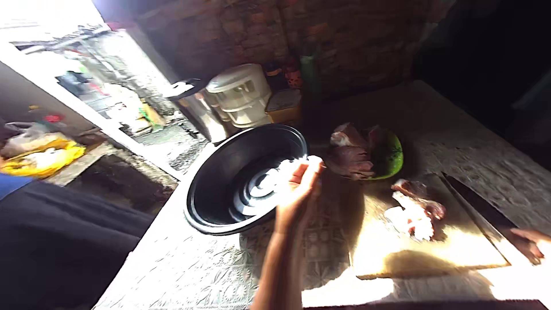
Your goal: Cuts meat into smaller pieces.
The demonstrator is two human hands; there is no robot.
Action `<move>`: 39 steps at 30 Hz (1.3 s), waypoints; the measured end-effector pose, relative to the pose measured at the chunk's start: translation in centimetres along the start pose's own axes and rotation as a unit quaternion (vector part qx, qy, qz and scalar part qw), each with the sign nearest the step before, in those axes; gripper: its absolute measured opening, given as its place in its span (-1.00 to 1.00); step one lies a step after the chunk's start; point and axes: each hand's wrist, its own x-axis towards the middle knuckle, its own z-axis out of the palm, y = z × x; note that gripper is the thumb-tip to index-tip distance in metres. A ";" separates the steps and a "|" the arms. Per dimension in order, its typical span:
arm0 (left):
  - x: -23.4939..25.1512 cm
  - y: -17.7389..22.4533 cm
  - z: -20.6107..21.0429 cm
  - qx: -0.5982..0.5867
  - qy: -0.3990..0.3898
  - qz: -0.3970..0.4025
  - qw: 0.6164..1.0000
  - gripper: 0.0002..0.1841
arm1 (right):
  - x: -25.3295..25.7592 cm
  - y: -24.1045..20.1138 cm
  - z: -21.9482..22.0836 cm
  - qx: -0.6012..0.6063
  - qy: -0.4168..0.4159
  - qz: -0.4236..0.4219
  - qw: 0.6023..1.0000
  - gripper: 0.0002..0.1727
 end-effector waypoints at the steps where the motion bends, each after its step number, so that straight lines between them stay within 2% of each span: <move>1: 1.5 0.2 -1.4 0.088 0.050 0.052 0.993 -0.92 | -0.1 0.5 0.3 0.005 0.011 -0.015 1.000 -0.62; 3: 4.4 -0.4 -4.3 0.294 0.120 0.118 0.941 -0.76 | -0.2 1.2 1.0 -0.015 0.063 -0.036 0.997 -0.62; 4: 5.5 -0.7 -5.4 0.394 0.123 0.117 0.903 -0.67 | -0.2 1.3 1.3 -0.032 0.087 -0.039 0.995 -0.60; 6: 6.6 -1.2 -6.9 0.539 0.050 0.041 0.840 -0.58 | -0.3 1.3 1.3 -0.047 0.099 -0.036 0.993 -0.59; 8: 6.7 -1.7 -7.0 0.603 -0.033 -0.046 0.796 -0.51 | -0.3 1.3 1.3 -0.047 0.110 -0.040 0.992 -0.59; 9: 6.1 -1.8 -6.2 0.604 -0.041 -0.050 0.794 -0.48 | -0.2 1.4 1.4 -0.044 0.118 -0.044 0.991 -0.59; 12: 2.9 -1.9 -1.9 0.576 -0.030 0.039 0.816 -0.57 | -0.2 1.5 1.5 -0.025 0.112 -0.045 0.992 -0.63; 15: -0.7 -4.0 2.6 0.511 -0.138 0.156 0.834 -0.72 | -0.1 2.3 2.1 -0.042 0.134 -0.057 0.988 -0.59; 17: -2.9 -5.5 5.8 0.478 -0.198 0.195 0.833 -0.75 | -0.1 2.4 2.1 -0.039 0.137 -0.062 0.988 -0.59; 18: -3.9 -6.0 7.1 0.465 -0.231 0.175 0.837 -0.72 | -0.2 2.3 2.0 -0.033 0.134 -0.060 0.989 -0.59; 21: -5.9 -6.8 10.0 0.417 -0.368 0.010 0.831 -0.46 | -0.3 1.8 1.5 -0.009 0.121 -0.049 0.991 -0.61; 24: -6.4 -7.8 10.6 0.414 -0.426 -0.002 0.805 -0.48 | -0.4 2.1 1.7 -0.008 0.121 -0.057 0.991 -0.60; 27: -6.8 -6.7 10.4 0.406 -0.409 -0.036 0.817 -0.70 | -0.4 2.1 1.6 -0.016 0.130 -0.063 0.989 -0.61; 31: -9.2 -5.2 9.6 0.435 -0.317 -0.153 0.829 -0.75 | -0.4 2.3 1.3 0.013 0.123 -0.062 0.990 -0.62; 33: -10.5 -4.0 9.2 0.445 -0.283 -0.206 0.824 -0.69 | -0.3 2.4 1.3 0.042 0.128 -0.054 0.989 -0.58; 36: -11.8 -3.3 8.1 0.492 -0.260 -0.184 0.810 -0.47 | -0.5 1.1 -0.1 0.078 0.097 -0.059 0.990 -0.54; 39: -13.0 -4.2 7.0 0.454 -0.254 -0.111 0.847 -0.41 | -1.6 -1.4 -1.3 0.113 0.070 -0.115 0.984 -0.49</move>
